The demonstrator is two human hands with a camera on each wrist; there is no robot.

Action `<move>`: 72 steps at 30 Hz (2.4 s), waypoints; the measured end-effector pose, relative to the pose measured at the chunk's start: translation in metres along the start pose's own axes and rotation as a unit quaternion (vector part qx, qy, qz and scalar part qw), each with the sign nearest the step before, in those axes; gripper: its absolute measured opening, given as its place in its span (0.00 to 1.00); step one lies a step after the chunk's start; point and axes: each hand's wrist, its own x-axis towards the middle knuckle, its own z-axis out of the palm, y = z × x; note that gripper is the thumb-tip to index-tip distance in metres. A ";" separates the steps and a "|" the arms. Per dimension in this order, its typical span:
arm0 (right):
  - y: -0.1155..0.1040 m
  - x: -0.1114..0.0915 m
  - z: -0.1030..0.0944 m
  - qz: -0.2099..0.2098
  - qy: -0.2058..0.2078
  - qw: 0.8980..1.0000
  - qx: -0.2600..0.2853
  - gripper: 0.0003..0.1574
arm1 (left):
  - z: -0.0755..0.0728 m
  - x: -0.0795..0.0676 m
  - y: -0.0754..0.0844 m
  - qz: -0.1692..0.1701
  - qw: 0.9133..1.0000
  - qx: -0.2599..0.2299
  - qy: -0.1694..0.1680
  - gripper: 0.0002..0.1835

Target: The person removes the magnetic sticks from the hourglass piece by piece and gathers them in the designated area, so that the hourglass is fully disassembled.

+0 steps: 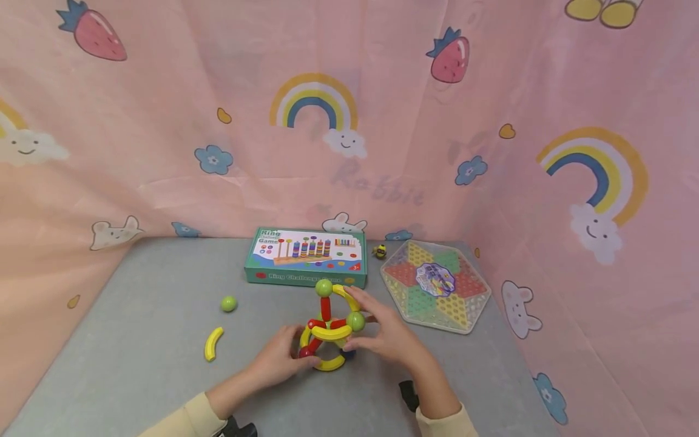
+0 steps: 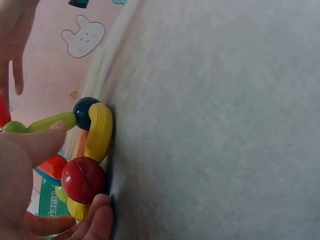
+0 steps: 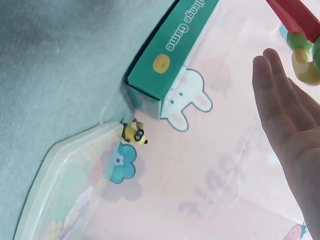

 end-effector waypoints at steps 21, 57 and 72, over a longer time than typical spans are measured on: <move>0.006 -0.003 -0.005 0.008 -0.030 0.997 0.064 0.76 | -0.003 0.016 -0.006 0.065 0.996 0.048 0.032 0.32; -0.001 0.001 0.012 0.066 0.010 0.995 0.076 0.77 | -0.037 -0.020 0.061 0.017 0.938 -0.344 0.024 0.31; -0.001 0.000 0.012 0.067 0.008 0.994 0.081 0.75 | -0.021 -0.023 0.087 -0.059 0.915 -0.398 0.035 0.41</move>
